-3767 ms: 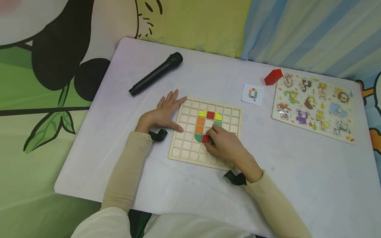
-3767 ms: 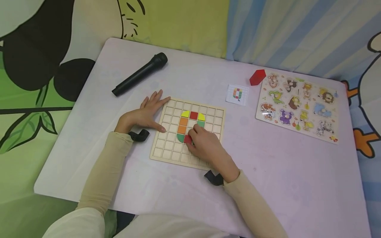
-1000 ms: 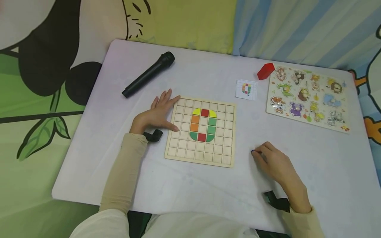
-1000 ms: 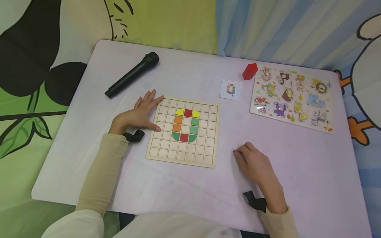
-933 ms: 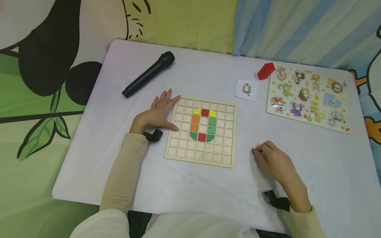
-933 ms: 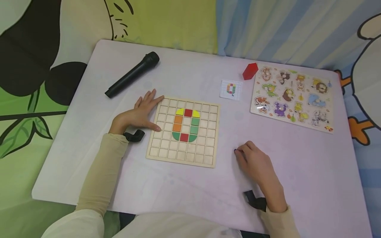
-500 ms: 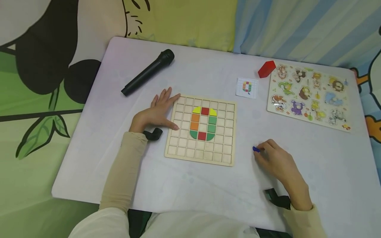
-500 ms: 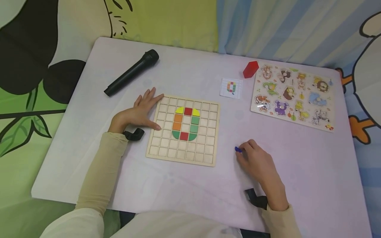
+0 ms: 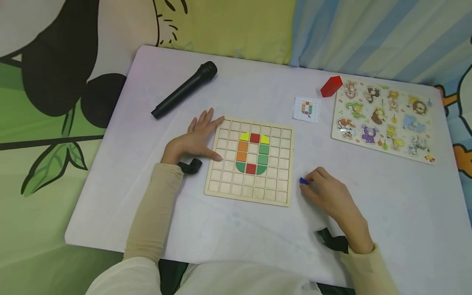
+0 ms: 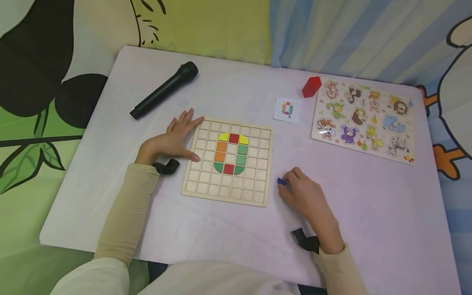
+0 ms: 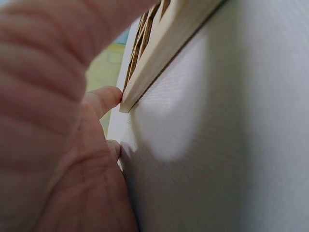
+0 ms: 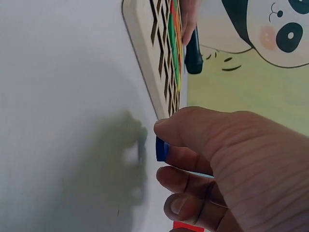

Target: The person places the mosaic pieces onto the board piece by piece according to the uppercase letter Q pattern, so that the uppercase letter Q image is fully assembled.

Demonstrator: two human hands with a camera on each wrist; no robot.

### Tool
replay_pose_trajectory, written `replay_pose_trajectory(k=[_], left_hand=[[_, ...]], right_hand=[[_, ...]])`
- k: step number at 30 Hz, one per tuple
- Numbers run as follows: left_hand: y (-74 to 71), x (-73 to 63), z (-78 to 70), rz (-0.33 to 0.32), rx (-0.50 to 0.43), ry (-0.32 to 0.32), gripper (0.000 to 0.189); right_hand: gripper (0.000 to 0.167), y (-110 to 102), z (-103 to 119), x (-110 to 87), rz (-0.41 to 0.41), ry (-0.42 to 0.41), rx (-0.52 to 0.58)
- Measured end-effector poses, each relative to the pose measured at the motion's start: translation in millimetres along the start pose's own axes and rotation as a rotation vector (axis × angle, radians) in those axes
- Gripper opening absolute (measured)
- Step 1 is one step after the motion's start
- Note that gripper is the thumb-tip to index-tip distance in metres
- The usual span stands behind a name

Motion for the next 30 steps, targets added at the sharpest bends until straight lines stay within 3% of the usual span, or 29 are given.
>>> replay_pose_trajectory(k=[18, 30], left_hand=[[-0.7, -1.9, -2.3, 0.002, -0.016, -0.008, 0.129], [-1.3, -2.1, -1.8, 0.006, 0.002, -0.013, 0.129]], right_hand=[[0.015, 19.2, 62.9, 50.0, 0.049, -0.271, 0.017], [0.013, 29.7, 75.6, 67.8, 0.107, -0.257, 0.025]])
Point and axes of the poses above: each hand's wrist, its own x-axis towards the middle knuckle, its own y-axis out of the palm, z = x × y, the point moved 4 cm from there along x, towards the middle knuckle, and after that the axes turned 14 degrees about -y, right-handed, at the moved point
